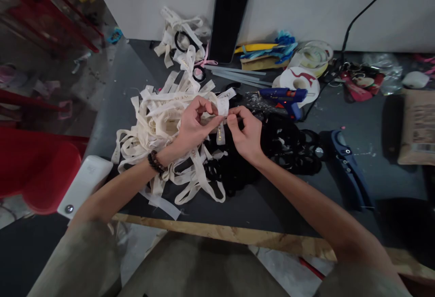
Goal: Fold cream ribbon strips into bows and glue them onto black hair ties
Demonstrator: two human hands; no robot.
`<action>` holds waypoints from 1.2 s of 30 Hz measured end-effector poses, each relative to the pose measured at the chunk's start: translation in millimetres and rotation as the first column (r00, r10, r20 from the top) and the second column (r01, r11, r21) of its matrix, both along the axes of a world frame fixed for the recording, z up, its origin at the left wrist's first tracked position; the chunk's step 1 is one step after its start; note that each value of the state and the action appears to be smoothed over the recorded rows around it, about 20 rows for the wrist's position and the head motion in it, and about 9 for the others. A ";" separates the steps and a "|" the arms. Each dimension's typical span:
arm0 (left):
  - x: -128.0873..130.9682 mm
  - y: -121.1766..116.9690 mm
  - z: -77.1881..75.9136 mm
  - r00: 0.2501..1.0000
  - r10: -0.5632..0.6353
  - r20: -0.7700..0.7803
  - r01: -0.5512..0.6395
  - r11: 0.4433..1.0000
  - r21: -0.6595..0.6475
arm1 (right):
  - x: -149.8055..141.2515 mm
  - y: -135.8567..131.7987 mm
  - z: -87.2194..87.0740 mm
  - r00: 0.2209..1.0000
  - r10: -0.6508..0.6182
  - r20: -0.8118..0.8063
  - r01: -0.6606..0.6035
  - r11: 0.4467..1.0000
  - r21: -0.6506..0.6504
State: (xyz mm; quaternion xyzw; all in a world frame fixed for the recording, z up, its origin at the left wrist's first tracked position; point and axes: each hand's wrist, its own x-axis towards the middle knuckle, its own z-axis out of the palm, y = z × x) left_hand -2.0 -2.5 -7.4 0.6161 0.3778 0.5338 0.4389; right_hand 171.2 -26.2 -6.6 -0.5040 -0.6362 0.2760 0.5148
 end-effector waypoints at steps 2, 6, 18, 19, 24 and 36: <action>0.2 0.9 -1.3 1.000 0.019 0.005 -0.019 1.000 -0.004 | 0.2 -0.2 1.3 1.000 0.012 -0.011 -0.012 1.000 -0.011; 0.4 0.1 -0.8 0.999 0.028 -0.027 -0.029 0.998 -0.047 | 0.8 -0.2 2.2 1.000 0.001 0.000 -0.001 1.000 -0.022; 0.8 2.7 -5.1 0.987 -0.112 0.113 0.125 0.985 -0.116 | 3.5 -3.1 3.8 0.998 0.000 0.063 -0.003 0.999 0.038; 0.4 3.5 -4.5 0.978 -0.133 0.161 0.154 0.981 -0.122 | 2.9 -3.2 3.9 0.998 -0.004 0.063 0.001 0.999 0.045; -0.1 6.2 -2.4 0.946 -0.157 0.282 0.209 0.964 -0.163 | 0.0 -2.1 4.2 0.996 -0.014 0.086 0.014 1.000 0.004; -1.5 -1.5 3.5 0.945 -0.212 0.251 0.249 0.960 -0.127 | -2.1 -3.3 8.0 0.996 -0.030 -0.090 0.030 1.000 -0.003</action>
